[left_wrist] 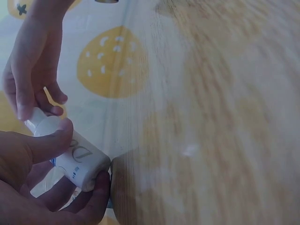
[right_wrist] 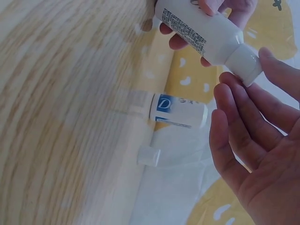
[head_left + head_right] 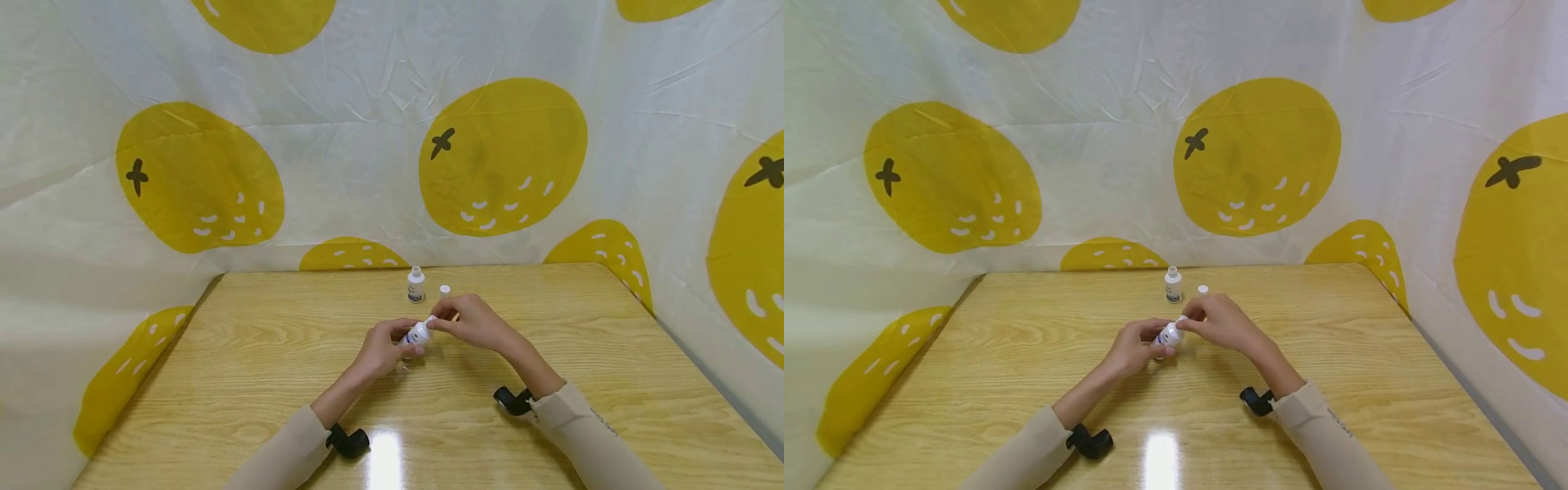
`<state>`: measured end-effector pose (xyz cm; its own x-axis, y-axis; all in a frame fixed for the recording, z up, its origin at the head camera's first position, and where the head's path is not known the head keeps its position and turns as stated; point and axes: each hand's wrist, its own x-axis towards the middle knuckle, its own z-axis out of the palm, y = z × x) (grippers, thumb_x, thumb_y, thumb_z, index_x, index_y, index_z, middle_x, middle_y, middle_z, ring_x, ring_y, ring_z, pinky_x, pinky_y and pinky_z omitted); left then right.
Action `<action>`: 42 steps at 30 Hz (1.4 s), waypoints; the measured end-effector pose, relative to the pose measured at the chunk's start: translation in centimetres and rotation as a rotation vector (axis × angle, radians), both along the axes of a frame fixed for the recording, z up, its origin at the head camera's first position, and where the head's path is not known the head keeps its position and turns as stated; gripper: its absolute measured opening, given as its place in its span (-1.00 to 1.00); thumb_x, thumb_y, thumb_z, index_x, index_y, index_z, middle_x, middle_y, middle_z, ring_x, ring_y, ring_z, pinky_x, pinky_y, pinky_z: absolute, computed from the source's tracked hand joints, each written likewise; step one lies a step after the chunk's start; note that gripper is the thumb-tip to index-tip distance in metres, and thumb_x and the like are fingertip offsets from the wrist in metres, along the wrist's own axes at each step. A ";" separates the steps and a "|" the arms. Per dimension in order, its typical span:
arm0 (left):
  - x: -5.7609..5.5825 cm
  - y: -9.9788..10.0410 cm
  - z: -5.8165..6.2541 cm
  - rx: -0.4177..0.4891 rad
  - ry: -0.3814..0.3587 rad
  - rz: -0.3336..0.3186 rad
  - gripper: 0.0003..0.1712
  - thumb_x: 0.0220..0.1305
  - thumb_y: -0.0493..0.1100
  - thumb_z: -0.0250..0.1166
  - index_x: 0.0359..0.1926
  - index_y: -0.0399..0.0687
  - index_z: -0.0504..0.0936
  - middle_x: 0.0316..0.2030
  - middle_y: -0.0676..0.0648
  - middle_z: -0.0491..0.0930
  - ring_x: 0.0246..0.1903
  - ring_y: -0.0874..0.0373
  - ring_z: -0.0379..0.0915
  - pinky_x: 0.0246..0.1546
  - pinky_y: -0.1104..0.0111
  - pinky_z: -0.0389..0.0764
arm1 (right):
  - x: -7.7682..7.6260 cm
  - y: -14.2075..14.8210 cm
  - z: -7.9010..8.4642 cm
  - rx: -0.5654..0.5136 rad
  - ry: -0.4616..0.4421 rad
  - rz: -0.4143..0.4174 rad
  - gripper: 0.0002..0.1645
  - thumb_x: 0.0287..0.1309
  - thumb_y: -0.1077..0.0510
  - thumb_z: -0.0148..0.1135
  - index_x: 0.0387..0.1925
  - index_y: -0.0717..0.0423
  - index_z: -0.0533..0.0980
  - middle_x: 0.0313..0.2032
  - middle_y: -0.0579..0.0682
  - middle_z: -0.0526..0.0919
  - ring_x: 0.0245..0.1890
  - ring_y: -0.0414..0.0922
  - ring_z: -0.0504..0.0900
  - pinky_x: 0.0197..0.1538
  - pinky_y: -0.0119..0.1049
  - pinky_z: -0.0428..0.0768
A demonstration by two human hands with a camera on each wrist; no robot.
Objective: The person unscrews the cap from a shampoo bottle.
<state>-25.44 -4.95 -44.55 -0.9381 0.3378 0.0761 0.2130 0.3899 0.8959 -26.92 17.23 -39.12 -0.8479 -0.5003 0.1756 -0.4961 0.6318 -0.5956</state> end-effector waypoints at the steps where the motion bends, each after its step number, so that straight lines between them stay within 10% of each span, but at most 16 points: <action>1: 0.0 0.0 0.0 -0.001 0.001 0.000 -0.50 0.24 -0.23 0.50 0.22 0.00 0.70 0.13 -0.08 0.72 0.05 0.02 0.67 -0.02 0.19 0.68 | 0.0 0.0 0.0 0.002 0.000 0.000 -0.82 0.33 0.02 0.39 -0.19 0.02 0.75 -0.34 -0.18 0.78 -0.32 -0.28 0.64 -0.16 -0.34 0.61; 42: 0.2 -0.1 0.2 0.014 -0.012 0.006 -0.46 0.19 -0.25 0.53 0.23 -0.07 0.69 0.05 -0.13 0.76 -0.01 0.05 0.70 -0.05 0.23 0.69 | 0.2 0.2 0.2 -0.010 -0.009 0.044 -0.75 0.37 0.02 0.34 -0.05 0.07 0.70 -0.28 -0.13 0.77 -0.27 -0.26 0.67 -0.13 -0.34 0.64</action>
